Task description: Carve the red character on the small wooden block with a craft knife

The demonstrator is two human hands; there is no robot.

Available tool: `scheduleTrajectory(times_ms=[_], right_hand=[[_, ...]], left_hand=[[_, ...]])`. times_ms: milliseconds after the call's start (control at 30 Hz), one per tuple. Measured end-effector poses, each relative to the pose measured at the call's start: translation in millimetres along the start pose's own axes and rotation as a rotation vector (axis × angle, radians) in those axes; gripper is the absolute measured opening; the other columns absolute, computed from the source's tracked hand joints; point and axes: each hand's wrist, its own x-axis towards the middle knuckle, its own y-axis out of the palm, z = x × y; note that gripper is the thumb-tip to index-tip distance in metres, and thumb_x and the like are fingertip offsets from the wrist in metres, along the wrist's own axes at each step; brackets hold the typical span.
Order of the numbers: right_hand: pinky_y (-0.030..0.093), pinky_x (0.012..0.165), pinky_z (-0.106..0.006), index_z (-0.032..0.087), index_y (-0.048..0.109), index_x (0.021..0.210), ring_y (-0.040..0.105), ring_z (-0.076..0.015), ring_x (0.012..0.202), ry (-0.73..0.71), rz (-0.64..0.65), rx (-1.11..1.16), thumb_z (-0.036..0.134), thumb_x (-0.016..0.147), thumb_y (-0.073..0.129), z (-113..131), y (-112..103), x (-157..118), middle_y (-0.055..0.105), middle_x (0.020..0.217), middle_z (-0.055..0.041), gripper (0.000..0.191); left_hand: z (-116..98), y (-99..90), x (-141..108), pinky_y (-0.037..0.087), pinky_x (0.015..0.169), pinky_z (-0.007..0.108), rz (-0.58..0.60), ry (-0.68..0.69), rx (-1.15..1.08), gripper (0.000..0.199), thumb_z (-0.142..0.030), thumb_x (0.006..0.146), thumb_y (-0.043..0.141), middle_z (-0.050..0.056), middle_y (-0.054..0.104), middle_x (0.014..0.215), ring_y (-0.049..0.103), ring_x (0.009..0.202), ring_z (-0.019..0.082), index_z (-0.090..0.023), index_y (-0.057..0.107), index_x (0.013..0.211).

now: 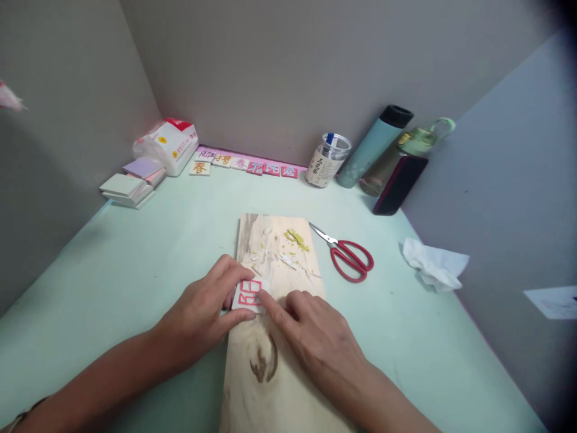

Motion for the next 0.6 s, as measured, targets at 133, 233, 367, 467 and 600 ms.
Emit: scheduleTrajectory(times_ms=[133,233,367,467,600], right_hand=[[0.039,0.063,-0.030,0.018,0.044,0.144,0.051,-0.0171,0.072,0.014,0.017,0.004,0.010,0.096,0.048,2.4,0.6,0.5,0.055,0.087,-0.0043,0.048],[0.040,0.063,-0.029,0.016,0.045,0.143,0.050,-0.0172,0.071,0.026,-0.004,-0.010,0.010,0.095,0.048,4.2,0.7,0.0,0.055,0.086,-0.0042,0.048],[0.040,0.063,-0.030,0.014,0.048,0.140,0.049,-0.0181,0.070,0.048,-0.020,-0.043,0.009,0.096,0.044,5.7,0.5,-1.3,0.056,0.085,-0.0057,0.045],[0.040,0.062,-0.030,0.015,0.049,0.140,0.050,-0.0185,0.070,0.074,-0.024,-0.050,0.008,0.095,0.043,4.8,1.0,-2.2,0.056,0.085,-0.0059,0.045],[0.042,0.060,-0.026,0.021,0.047,0.141,0.053,-0.0168,0.070,0.089,-0.012,0.031,0.010,0.095,0.047,2.1,-0.3,-2.4,0.056,0.087,-0.0043,0.047]], left_hand=[[0.4,0.5,-0.4,0.047,0.072,0.029,-0.005,-0.003,0.004,0.025,-0.027,0.093,0.057,0.000,0.052,0.109,0.056,0.078,0.014,-0.028,0.053,0.117],[0.0,0.4,-0.4,0.047,0.070,0.029,-0.005,-0.002,-0.005,0.024,-0.028,0.092,0.057,0.001,0.052,0.108,0.054,0.076,0.014,-0.028,0.053,0.117],[-0.9,0.6,0.0,0.046,0.067,0.028,-0.005,-0.017,-0.008,0.024,-0.029,0.093,0.058,0.000,0.050,0.106,0.051,0.070,0.013,-0.028,0.053,0.116],[-1.2,0.8,0.2,0.046,0.067,0.028,-0.001,-0.022,-0.008,0.023,-0.028,0.092,0.059,-0.001,0.049,0.105,0.052,0.071,0.013,-0.028,0.053,0.115],[-1.3,1.0,-0.1,0.046,0.068,0.029,-0.002,-0.027,-0.007,0.023,-0.028,0.092,0.058,-0.001,0.049,0.104,0.052,0.072,0.013,-0.028,0.053,0.115]])
